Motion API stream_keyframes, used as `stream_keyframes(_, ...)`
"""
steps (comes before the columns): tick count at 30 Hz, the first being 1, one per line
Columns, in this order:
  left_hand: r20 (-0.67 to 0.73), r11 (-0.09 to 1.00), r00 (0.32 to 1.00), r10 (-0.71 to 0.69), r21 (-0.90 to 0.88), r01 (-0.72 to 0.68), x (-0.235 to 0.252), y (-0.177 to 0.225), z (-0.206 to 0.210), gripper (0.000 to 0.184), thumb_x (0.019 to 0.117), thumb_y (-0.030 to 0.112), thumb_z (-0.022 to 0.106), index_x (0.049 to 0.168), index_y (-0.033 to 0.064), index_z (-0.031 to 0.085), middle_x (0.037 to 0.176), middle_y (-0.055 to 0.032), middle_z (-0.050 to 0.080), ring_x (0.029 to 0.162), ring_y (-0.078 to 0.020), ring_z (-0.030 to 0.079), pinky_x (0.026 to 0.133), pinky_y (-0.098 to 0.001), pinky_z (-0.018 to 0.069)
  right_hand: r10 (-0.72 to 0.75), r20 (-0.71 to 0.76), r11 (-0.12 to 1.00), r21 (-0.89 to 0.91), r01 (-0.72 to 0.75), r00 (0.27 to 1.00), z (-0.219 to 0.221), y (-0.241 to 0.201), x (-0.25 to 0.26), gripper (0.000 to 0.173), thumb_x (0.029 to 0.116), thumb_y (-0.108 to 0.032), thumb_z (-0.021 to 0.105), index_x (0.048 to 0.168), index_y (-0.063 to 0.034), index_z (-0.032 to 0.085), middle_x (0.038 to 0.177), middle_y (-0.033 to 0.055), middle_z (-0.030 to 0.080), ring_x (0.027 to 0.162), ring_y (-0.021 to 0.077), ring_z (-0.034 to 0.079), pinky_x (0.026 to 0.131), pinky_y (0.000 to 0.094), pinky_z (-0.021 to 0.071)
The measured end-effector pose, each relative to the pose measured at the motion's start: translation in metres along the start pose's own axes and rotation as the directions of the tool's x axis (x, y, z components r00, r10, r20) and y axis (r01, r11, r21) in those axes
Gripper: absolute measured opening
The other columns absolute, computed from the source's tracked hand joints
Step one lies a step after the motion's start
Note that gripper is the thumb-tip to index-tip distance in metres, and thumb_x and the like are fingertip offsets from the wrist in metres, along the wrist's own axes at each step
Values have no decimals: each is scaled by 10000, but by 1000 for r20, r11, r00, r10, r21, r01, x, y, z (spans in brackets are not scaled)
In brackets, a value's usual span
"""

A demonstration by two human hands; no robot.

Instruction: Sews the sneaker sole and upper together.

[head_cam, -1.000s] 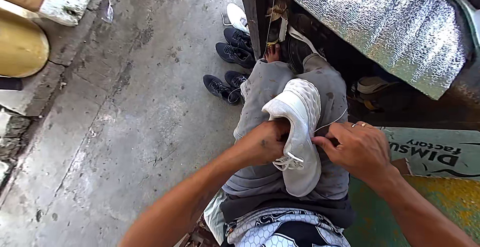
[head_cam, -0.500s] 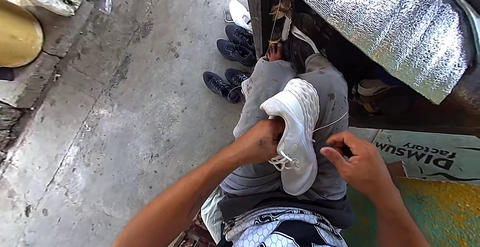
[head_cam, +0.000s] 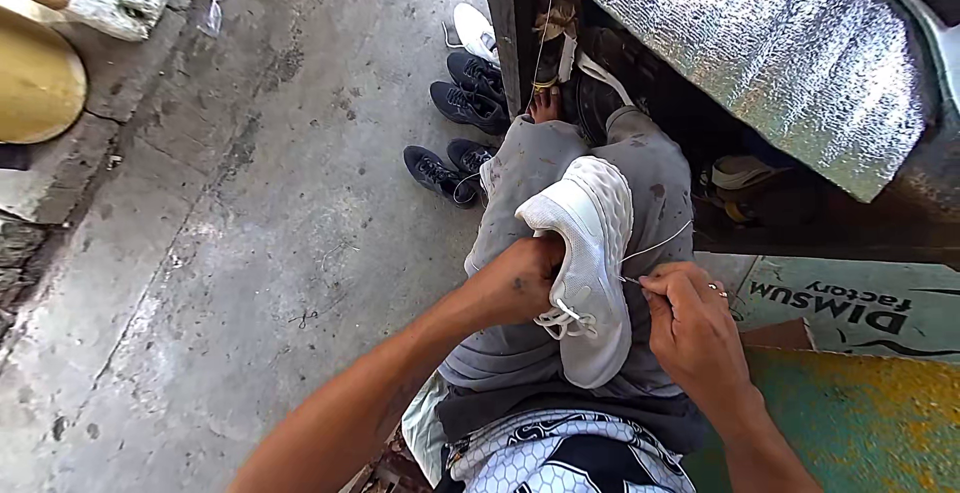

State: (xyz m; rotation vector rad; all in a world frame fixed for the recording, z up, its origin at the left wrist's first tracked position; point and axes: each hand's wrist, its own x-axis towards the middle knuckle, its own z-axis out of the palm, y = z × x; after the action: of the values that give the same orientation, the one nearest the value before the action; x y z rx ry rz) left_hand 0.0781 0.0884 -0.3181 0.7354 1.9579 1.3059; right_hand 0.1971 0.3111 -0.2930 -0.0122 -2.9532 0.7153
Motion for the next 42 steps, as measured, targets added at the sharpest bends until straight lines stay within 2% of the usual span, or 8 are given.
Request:
stream_keyframes(10, 5, 999, 999, 32, 44, -32, 1, -1, 0, 95, 869, 87, 713, 797, 101, 653, 729, 29, 627, 678, -22, 607, 616, -236, 511, -63, 6, 998, 31, 63, 998, 5, -2, 8, 215, 1028, -146, 524, 976, -63, 715, 984, 91, 699, 962, 244, 668, 862, 425, 526)
stream_keyframes(15, 32, 978, 991, 133, 157, -136, 3, 0, 0, 104, 829, 110, 736, 886, 54, 671, 798, -29, 651, 782, -76, 641, 719, -277, 533, 19, 40, 976, 218, -27, 999, 7, -8, 17, 189, 1025, -142, 523, 983, -70, 693, 971, 45, 671, 964, 156, 646, 889, 369, 521)
stream_keyframes(21, 117, 953, 981, 153, 244, -178, 8, 8, -4, 208, 796, 113, 790, 947, 19, 681, 870, -88, 681, 870, -153, 665, 802, -328, 537, 65, 45, 978, 197, -72, 997, 10, -21, 23, 172, 1020, -130, 527, 988, -84, 690, 991, 41, 682, 969, 166, 660, 869, 400, 533)
stream_keyframes(29, 111, 965, 985, 134, 212, -156, 7, 8, -4, 194, 821, 104, 757, 976, 29, 666, 871, -67, 668, 853, -121, 656, 778, -308, 540, 197, -245, 934, 341, -106, 949, 16, -7, 24, 117, 1029, -49, 535, 1052, 14, 631, 1053, 73, 653, 957, 34, 631, 857, 189, 536)
stream_keyframes(35, 91, 983, 991, 96, 147, -109, 6, 5, -2, 152, 878, 143, 702, 1017, 96, 661, 895, 0, 659, 871, -55, 642, 784, -280, 544, 199, -355, 958, 268, -105, 913, 22, 7, 21, 133, 1028, -27, 533, 1074, 22, 649, 1067, 102, 650, 992, 84, 639, 872, 220, 542)
stream_keyframes(37, 40, 988, 994, 102, 112, -105, 2, -1, 1, 123, 876, 152, 708, 979, 91, 676, 856, 7, 668, 831, -47, 647, 758, -280, 551, 148, -214, 966, 242, -94, 966, 10, 9, 13, 160, 1029, -82, 532, 1051, 15, 657, 1026, 107, 656, 930, 93, 644, 825, 231, 556)
stream_keyframes(39, -18, 995, 996, 84, 59, -83, -3, -6, 3, 54, 888, 148, 701, 890, 99, 681, 785, 24, 660, 755, -36, 639, 692, -278, 544, 80, 91, 974, 202, -97, 993, -17, 19, 5, 227, 1001, -213, 548, 1024, -45, 699, 915, 65, 681, 791, 92, 649, 705, 277, 570)
stream_keyframes(42, -17, 996, 996, 92, 10, -92, -7, -8, 2, 70, 902, 133, 686, 836, 108, 678, 755, 46, 651, 721, -7, 626, 661, -242, 533, -48, 481, 970, 232, -75, 875, -46, 42, 0, 327, 989, -439, 583, 978, -144, 724, 762, -23, 661, 644, 70, 611, 586, 310, 531)
